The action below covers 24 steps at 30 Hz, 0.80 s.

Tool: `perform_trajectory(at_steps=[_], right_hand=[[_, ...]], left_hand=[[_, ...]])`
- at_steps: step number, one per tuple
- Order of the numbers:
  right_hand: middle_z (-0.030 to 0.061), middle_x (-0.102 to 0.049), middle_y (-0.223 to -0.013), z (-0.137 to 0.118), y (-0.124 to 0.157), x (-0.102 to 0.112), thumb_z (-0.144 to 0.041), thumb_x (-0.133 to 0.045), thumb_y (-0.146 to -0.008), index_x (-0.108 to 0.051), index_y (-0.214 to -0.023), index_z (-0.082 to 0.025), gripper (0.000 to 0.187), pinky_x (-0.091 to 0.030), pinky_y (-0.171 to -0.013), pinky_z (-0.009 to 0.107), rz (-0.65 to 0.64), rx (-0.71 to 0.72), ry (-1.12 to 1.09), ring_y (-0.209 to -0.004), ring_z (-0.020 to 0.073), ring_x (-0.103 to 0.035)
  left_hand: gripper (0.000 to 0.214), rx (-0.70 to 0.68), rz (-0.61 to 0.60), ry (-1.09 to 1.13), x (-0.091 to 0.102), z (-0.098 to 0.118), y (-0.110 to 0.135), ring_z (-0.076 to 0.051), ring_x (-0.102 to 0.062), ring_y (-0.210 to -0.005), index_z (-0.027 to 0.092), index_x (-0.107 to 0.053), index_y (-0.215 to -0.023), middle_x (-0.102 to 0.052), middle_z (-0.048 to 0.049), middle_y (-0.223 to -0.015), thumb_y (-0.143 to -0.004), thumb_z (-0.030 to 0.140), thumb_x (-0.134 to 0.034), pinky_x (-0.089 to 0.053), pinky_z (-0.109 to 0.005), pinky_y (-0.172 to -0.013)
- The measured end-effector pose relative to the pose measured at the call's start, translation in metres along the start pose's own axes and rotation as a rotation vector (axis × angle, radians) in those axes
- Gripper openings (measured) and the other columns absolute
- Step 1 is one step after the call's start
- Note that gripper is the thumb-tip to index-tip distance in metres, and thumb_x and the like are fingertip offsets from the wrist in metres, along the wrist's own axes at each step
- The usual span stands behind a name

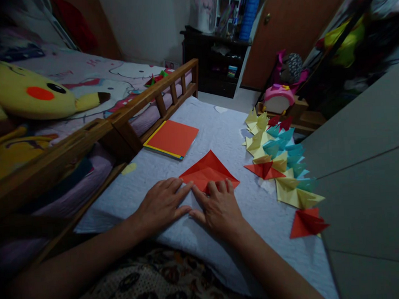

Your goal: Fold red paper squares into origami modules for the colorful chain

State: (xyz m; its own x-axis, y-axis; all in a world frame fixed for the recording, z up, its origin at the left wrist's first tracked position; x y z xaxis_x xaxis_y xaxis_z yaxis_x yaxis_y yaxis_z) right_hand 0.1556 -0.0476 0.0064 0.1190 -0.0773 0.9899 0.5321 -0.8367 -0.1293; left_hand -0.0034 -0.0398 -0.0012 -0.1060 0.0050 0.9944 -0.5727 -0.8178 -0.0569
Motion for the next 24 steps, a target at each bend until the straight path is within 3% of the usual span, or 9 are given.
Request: perform_trajectory(at_steps=[4, 9, 17, 24], right_hand=[[0.0115, -0.062, -0.121, 0.004, 0.006, 0.002, -0.062, -0.052, -0.094, -0.056, -0.141, -0.032, 0.056, -0.034, -0.105, 0.058, -0.05, -0.029, -0.003, -0.11, 0.0342, -0.05], [0.0099, -0.059, -0.138, 0.016, 0.032, 0.003, -0.054, -0.054, -0.096, -0.057, -0.139, -0.031, 0.049, -0.023, -0.113, 0.061, -0.069, -0.072, 0.03, -0.127, 0.0352, -0.047], [0.0102, -0.062, -0.137, 0.034, 0.072, 0.008, -0.044, -0.062, -0.093, -0.064, -0.131, -0.031, 0.04, -0.025, -0.112, 0.063, -0.015, -0.157, 0.034, -0.128, 0.0365, -0.049], [0.0099, -0.066, -0.128, 0.044, 0.075, 0.016, -0.032, -0.064, -0.092, -0.071, -0.117, -0.03, 0.025, -0.031, -0.108, 0.062, 0.019, -0.175, -0.065, -0.124, 0.0351, -0.053]], left_hand=[[0.06, 0.004, -0.018, -0.001, 0.0, 0.0, -0.004, -0.031, -0.054, -0.118, 0.017, -0.05, -0.142, -0.06, -0.0126, -0.13, -0.096, 0.055, -0.056, -0.045, -0.044, -0.096], [0.06, 0.017, -0.034, -0.01, 0.002, 0.0, -0.003, -0.031, -0.055, -0.118, 0.015, -0.052, -0.14, -0.062, -0.0138, -0.13, -0.095, 0.054, -0.058, -0.044, -0.043, -0.096], [0.058, 0.027, -0.033, 0.037, -0.003, -0.002, -0.001, -0.034, -0.054, -0.123, 0.01, -0.053, -0.138, -0.061, -0.0171, -0.134, -0.096, 0.05, -0.057, -0.042, -0.045, -0.099], [0.054, 0.028, -0.031, 0.078, -0.004, -0.005, -0.002, -0.036, -0.053, -0.123, 0.012, -0.055, -0.135, -0.06, -0.0184, -0.134, -0.093, 0.045, -0.061, -0.042, -0.047, -0.101]])
Point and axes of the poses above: each hand's wrist, its own y-axis away from the middle knuckle, its own x-axis out of the back of the hand, z = x × y, the point moved 5 cm from there along -y, towards the middle knuckle
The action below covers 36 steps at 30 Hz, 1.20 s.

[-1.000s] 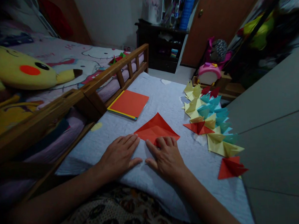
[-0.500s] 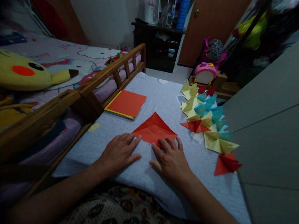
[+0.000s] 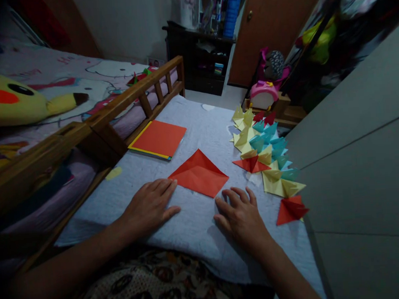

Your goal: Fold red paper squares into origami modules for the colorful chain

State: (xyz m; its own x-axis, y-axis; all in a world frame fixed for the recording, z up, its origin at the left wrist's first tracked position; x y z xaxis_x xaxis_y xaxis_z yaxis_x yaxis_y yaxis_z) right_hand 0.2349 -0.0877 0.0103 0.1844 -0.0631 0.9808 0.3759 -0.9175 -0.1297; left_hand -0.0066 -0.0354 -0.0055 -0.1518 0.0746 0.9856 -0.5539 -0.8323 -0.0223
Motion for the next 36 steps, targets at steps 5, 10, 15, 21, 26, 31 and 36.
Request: perform_trajectory(at_steps=[5, 10, 15, 21, 26, 31, 36], right_hand=[[0.0121, -0.069, -0.118, 0.002, -0.026, 0.011, -0.026, -0.06, -0.093, -0.07, -0.107, -0.021, 0.018, -0.043, -0.098, 0.05, 0.07, -0.083, -0.125, -0.109, 0.0299, -0.06], [0.0174, -0.069, -0.119, -0.002, -0.049, -0.002, -0.026, -0.067, -0.084, -0.049, -0.141, -0.013, 0.061, -0.046, -0.091, 0.052, 0.089, -0.217, -0.157, -0.104, 0.0355, -0.059], [0.0128, -0.07, -0.104, -0.002, -0.054, -0.021, -0.016, -0.061, -0.08, -0.042, -0.145, -0.014, 0.067, -0.046, -0.087, 0.049, 0.174, -0.242, -0.314, -0.096, 0.0315, -0.058], [0.0062, -0.065, -0.092, 0.004, -0.054, -0.012, -0.011, -0.051, -0.084, -0.064, -0.106, -0.023, 0.029, -0.045, -0.084, 0.043, 0.356, -0.119, -0.486, -0.091, 0.0248, -0.057], [0.0068, -0.061, -0.104, 0.001, -0.049, 0.001, -0.009, -0.052, -0.079, -0.065, -0.085, -0.023, 0.021, -0.044, -0.093, 0.044, 0.439, -0.023, -0.55, -0.104, 0.0253, -0.054], [0.0077, -0.06, -0.115, 0.0, -0.048, 0.001, -0.016, -0.047, -0.084, -0.064, -0.081, -0.024, 0.02, -0.043, -0.101, 0.048, 0.358, -0.066, -0.635, -0.115, 0.0275, -0.053], [0.0112, -0.056, -0.122, 0.021, -0.05, -0.007, -0.035, -0.055, -0.09, -0.061, -0.098, -0.023, 0.015, -0.047, -0.096, 0.046, 0.506, -0.355, -0.705, -0.117, 0.0277, -0.054]], left_hand=[[0.055, 0.028, 0.08, 0.099, 0.009, -0.011, -0.015, -0.035, -0.048, -0.129, 0.012, -0.051, -0.14, -0.053, -0.0187, -0.14, -0.091, 0.036, -0.062, -0.04, -0.049, -0.108], [0.064, 0.013, 0.054, 0.225, 0.009, -0.018, -0.036, -0.037, -0.041, -0.138, 0.018, -0.048, -0.145, -0.043, -0.0168, -0.151, -0.085, 0.032, -0.067, -0.036, -0.052, -0.115], [0.056, -0.015, -0.012, 0.422, 0.01, -0.019, -0.048, -0.032, -0.051, -0.128, 0.02, -0.059, -0.134, -0.052, -0.0152, -0.14, -0.079, 0.02, -0.07, -0.042, -0.048, -0.111], [0.058, -0.074, -0.011, 0.721, 0.019, -0.02, -0.055, -0.032, -0.056, -0.123, 0.022, -0.06, -0.133, -0.06, -0.0129, -0.133, -0.079, 0.036, -0.075, -0.045, -0.048, -0.109], [0.05, 0.054, 0.157, 0.866, 0.021, -0.027, -0.061, -0.029, -0.051, -0.132, 0.02, -0.057, -0.138, -0.056, -0.0136, -0.14, -0.094, 0.043, -0.055, -0.036, -0.049, -0.117], [0.053, 0.1, 0.274, 0.905, 0.016, -0.029, -0.061, -0.027, -0.047, -0.136, 0.02, -0.053, -0.142, -0.052, -0.0112, -0.144, -0.089, 0.029, -0.057, -0.031, -0.05, -0.12], [0.059, 0.073, 0.321, 0.967, 0.011, -0.031, -0.06, -0.026, -0.046, -0.138, 0.023, -0.049, -0.145, -0.05, -0.0104, -0.147, -0.087, 0.024, -0.06, -0.031, -0.049, -0.121]])
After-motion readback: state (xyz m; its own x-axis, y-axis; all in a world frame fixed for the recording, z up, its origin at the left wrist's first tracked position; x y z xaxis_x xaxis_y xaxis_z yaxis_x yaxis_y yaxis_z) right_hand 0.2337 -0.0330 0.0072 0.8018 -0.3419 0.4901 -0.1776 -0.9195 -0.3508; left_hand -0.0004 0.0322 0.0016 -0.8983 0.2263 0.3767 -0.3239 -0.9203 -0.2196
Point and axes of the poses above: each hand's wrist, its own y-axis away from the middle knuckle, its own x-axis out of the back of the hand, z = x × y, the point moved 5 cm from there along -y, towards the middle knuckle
